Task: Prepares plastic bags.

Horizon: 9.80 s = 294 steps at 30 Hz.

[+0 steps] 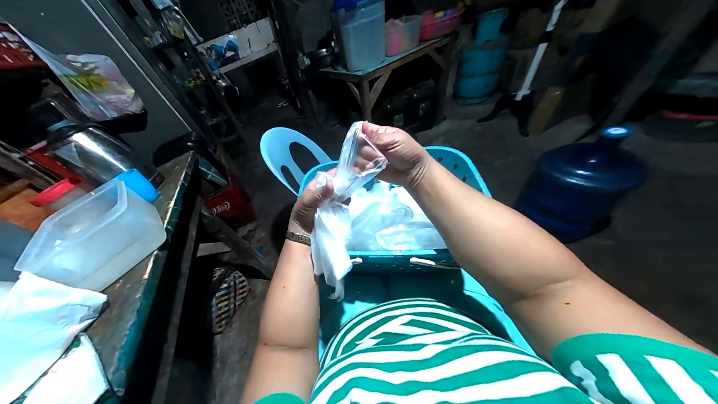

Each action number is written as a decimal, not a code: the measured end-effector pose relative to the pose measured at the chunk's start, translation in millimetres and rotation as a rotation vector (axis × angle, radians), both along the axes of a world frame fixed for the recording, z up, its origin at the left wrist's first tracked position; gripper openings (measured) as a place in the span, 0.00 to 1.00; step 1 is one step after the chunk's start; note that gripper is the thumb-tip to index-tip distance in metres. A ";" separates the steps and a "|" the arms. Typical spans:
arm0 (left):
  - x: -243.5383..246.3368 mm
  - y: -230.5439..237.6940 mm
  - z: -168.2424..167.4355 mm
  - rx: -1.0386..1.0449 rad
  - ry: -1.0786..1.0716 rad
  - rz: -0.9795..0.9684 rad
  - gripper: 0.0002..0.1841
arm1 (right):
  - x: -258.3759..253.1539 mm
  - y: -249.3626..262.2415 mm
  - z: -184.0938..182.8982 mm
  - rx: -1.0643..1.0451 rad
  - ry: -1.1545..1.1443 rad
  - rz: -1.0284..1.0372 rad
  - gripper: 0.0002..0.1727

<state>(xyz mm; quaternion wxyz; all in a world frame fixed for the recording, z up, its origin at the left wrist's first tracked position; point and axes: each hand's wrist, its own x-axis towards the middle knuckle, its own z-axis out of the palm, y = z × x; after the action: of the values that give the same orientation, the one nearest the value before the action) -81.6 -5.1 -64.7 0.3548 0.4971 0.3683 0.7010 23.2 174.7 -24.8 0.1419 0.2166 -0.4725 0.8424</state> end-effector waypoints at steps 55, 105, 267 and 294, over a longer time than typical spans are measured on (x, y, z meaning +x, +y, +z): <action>16.8 6.3 2.1 -0.249 0.056 0.740 0.22 | -14.7 -2.6 -4.8 0.950 -0.236 -0.774 0.09; 11.0 -6.7 -0.9 0.197 0.019 0.488 0.10 | 7.7 -11.6 5.3 0.604 -0.284 -0.100 0.17; 15.6 18.8 16.5 -0.230 -0.036 0.669 0.04 | -11.7 3.6 -4.5 0.997 -0.244 -0.643 0.11; 8.9 -7.2 -0.3 0.150 -0.054 0.320 0.07 | 7.8 -5.4 4.5 0.276 -0.237 -0.088 0.19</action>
<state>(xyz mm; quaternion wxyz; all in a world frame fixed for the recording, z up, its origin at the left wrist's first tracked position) -72.7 -12.3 -65.0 0.2105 0.4382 0.3794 0.7872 31.0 169.3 -20.3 0.0909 0.1124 -0.6061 0.7822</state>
